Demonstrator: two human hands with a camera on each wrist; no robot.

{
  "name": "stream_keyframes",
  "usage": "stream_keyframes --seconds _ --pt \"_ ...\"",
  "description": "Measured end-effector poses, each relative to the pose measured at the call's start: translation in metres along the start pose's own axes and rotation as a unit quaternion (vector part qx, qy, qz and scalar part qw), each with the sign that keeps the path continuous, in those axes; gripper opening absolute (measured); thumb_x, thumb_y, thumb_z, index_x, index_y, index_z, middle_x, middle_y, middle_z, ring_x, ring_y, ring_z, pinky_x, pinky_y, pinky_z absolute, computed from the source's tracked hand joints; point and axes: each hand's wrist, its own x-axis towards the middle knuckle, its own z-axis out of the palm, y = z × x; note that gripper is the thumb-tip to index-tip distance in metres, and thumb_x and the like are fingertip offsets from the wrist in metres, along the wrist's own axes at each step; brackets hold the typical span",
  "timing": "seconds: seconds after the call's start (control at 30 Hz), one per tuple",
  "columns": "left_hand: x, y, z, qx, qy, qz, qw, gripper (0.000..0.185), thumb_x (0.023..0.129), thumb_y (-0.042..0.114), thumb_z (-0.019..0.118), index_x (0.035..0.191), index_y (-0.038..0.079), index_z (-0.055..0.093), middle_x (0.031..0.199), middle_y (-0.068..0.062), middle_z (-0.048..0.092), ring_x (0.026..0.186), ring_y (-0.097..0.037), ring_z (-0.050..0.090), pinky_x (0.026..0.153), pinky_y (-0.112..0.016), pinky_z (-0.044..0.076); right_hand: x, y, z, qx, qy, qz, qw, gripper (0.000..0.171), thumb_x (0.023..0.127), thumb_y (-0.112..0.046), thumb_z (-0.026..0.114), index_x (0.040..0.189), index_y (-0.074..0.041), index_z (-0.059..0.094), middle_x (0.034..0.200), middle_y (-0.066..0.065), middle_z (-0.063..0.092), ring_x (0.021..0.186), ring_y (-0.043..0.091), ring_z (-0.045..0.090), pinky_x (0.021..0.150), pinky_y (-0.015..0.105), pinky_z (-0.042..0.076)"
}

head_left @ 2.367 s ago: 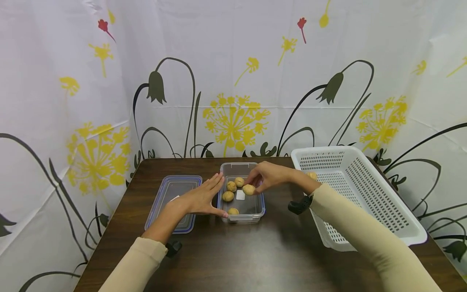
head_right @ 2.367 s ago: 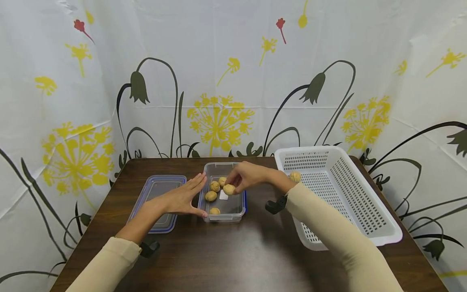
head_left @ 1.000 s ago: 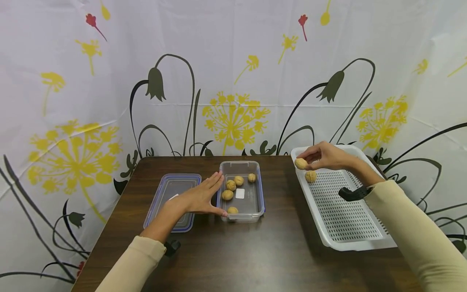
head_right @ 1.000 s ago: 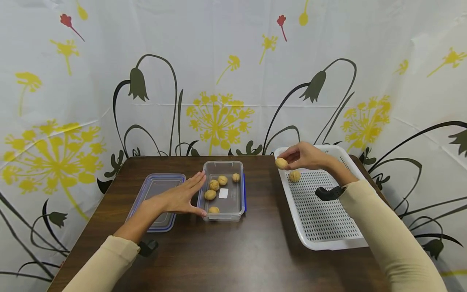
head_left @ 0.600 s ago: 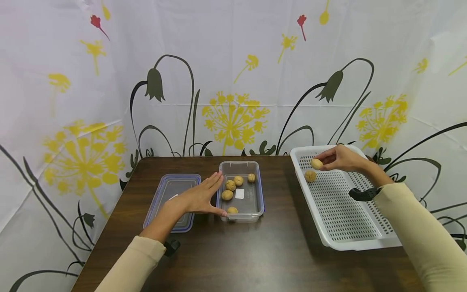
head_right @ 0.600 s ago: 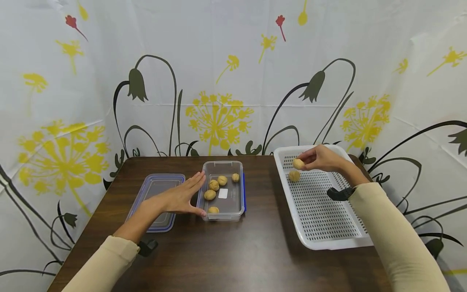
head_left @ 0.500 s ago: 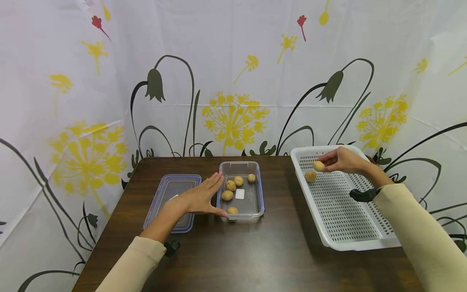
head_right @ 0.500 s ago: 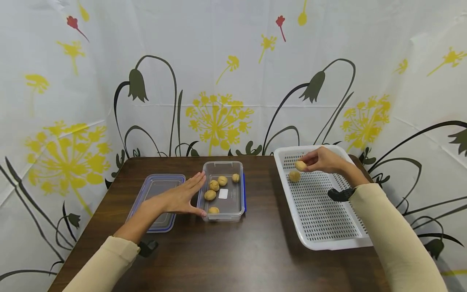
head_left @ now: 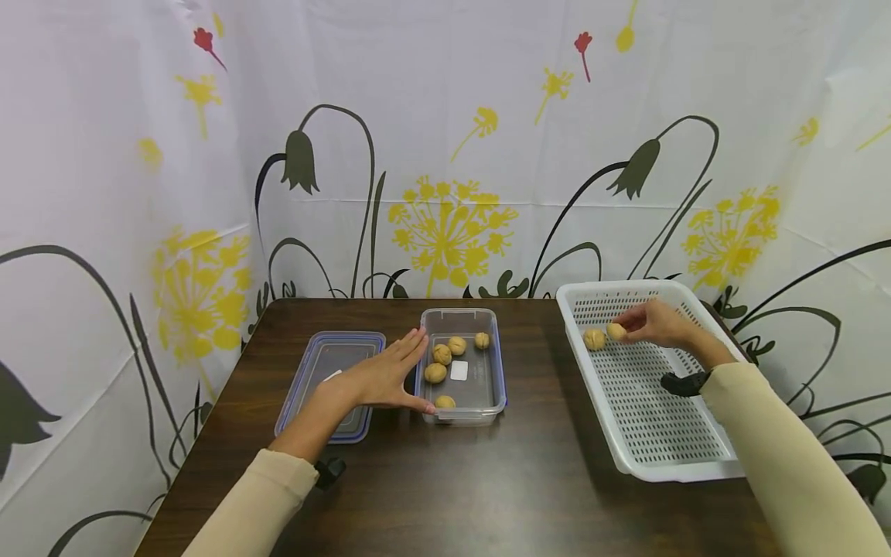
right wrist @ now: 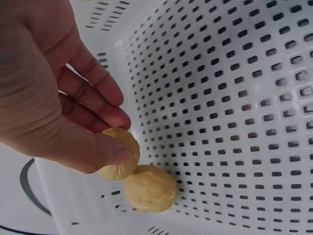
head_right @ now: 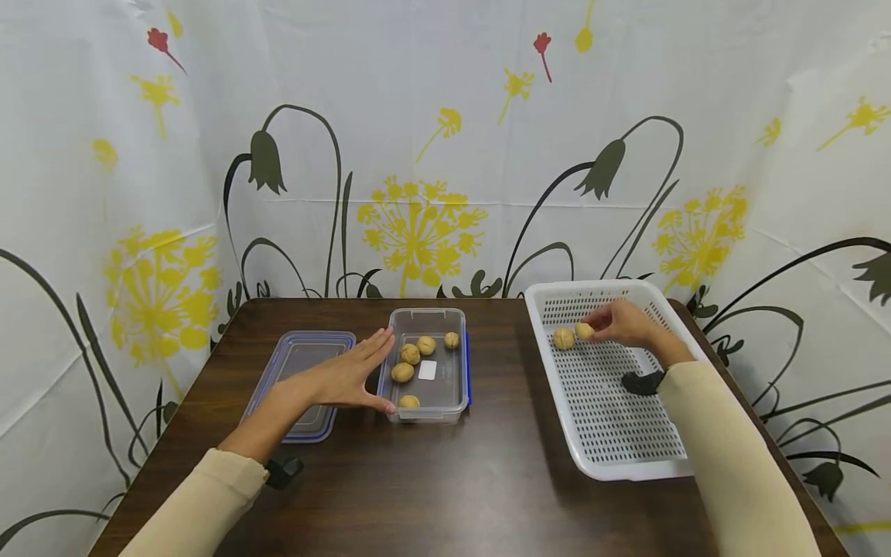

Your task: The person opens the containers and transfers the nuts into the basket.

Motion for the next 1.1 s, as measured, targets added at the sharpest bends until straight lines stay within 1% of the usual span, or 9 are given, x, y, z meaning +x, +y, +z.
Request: stream_keyframes --seconds 0.17,0.3,0.43,0.53,0.63,0.8,0.93,1.03,1.1 --pt "0.000 0.001 -0.003 0.003 -0.006 -0.001 1.0000 0.128 0.087 0.068 0.076 0.168 -0.002 0.008 0.177 -0.020 -0.001 0.164 -0.035 0.000 0.132 -0.054 0.012 0.000 0.005 0.005 -0.006 -0.005 0.009 1.000 0.038 0.086 -0.008 0.088 0.115 0.013 0.074 0.102 0.021 0.079 0.089 0.019 0.076 0.076 0.020 0.058" --pt "0.000 0.000 -0.005 0.000 -0.006 -0.001 1.0000 0.128 0.086 0.069 0.077 0.168 -0.002 0.008 0.177 -0.020 -0.001 0.164 -0.036 0.001 0.131 -0.055 0.013 0.002 0.008 0.008 -0.015 0.003 0.014 1.000 0.036 0.085 -0.007 0.088 0.114 0.011 0.076 0.102 0.019 0.080 0.091 0.024 0.077 0.076 0.020 0.058" --pt "0.000 0.000 -0.008 -0.003 -0.008 -0.002 1.0000 0.128 0.086 0.068 0.077 0.168 -0.002 0.008 0.177 -0.020 0.000 0.164 -0.036 0.001 0.131 -0.056 0.013 0.003 0.008 0.010 -0.021 0.011 0.017 1.000 0.037 0.085 -0.008 0.088 0.114 0.011 0.076 0.101 0.020 0.080 0.089 0.021 0.077 0.075 0.020 0.058" --pt "0.001 -0.001 -0.009 -0.004 -0.010 -0.001 0.9999 0.128 0.086 0.068 0.077 0.168 -0.002 0.008 0.177 -0.021 0.000 0.164 -0.036 0.001 0.131 -0.056 0.013 0.001 0.007 0.011 -0.016 0.012 0.022 1.000 0.038 0.086 -0.010 0.088 0.115 0.012 0.076 0.101 0.021 0.080 0.086 0.013 0.075 0.074 0.019 0.057" --pt "0.001 -0.002 -0.009 -0.003 -0.012 -0.001 0.9999 0.128 0.087 0.068 0.077 0.168 -0.003 0.008 0.177 -0.021 -0.001 0.164 -0.036 0.000 0.131 -0.056 0.013 0.000 0.005 0.012 -0.008 0.012 0.027 1.000 0.037 0.086 -0.010 0.088 0.114 0.012 0.076 0.101 0.022 0.080 0.085 0.008 0.073 0.072 0.018 0.057" --pt "0.002 -0.004 -0.008 -0.003 -0.012 0.000 0.9999 0.128 0.087 0.069 0.076 0.168 -0.003 0.008 0.177 -0.021 -0.001 0.164 -0.036 0.000 0.131 -0.055 0.013 0.000 0.006 0.013 -0.007 0.015 0.038 0.999 0.035 0.085 -0.012 0.089 0.111 0.010 0.078 0.098 0.019 0.081 0.082 0.005 0.072 0.070 0.018 0.055" --pt "0.001 -0.003 -0.009 -0.001 -0.014 -0.003 0.9999 0.127 0.087 0.069 0.076 0.168 -0.002 0.008 0.177 -0.020 -0.001 0.165 -0.035 -0.001 0.132 -0.054 0.012 0.001 0.007 0.014 -0.013 0.014 0.034 0.999 0.035 0.085 -0.013 0.089 0.111 0.009 0.079 0.097 0.018 0.081 0.083 0.009 0.074 0.071 0.019 0.056" --pt "0.001 -0.002 -0.009 0.001 -0.018 -0.005 0.9998 0.127 0.087 0.070 0.075 0.168 -0.001 0.008 0.178 -0.019 -0.002 0.165 -0.034 -0.001 0.132 -0.053 0.012 0.001 0.006 0.014 -0.026 0.010 0.026 0.999 0.038 0.085 -0.014 0.090 0.112 0.009 0.078 0.100 0.018 0.081 0.087 0.017 0.077 0.073 0.021 0.058" --pt "0.001 -0.002 -0.009 0.003 -0.020 -0.007 0.9998 0.127 0.087 0.070 0.075 0.169 -0.001 0.007 0.178 -0.019 -0.002 0.165 -0.034 -0.001 0.132 -0.053 0.012 0.000 0.005 0.013 -0.036 0.013 0.029 0.999 0.040 0.085 -0.016 0.090 0.114 0.008 0.078 0.102 0.018 0.081 0.090 0.023 0.078 0.075 0.023 0.058"
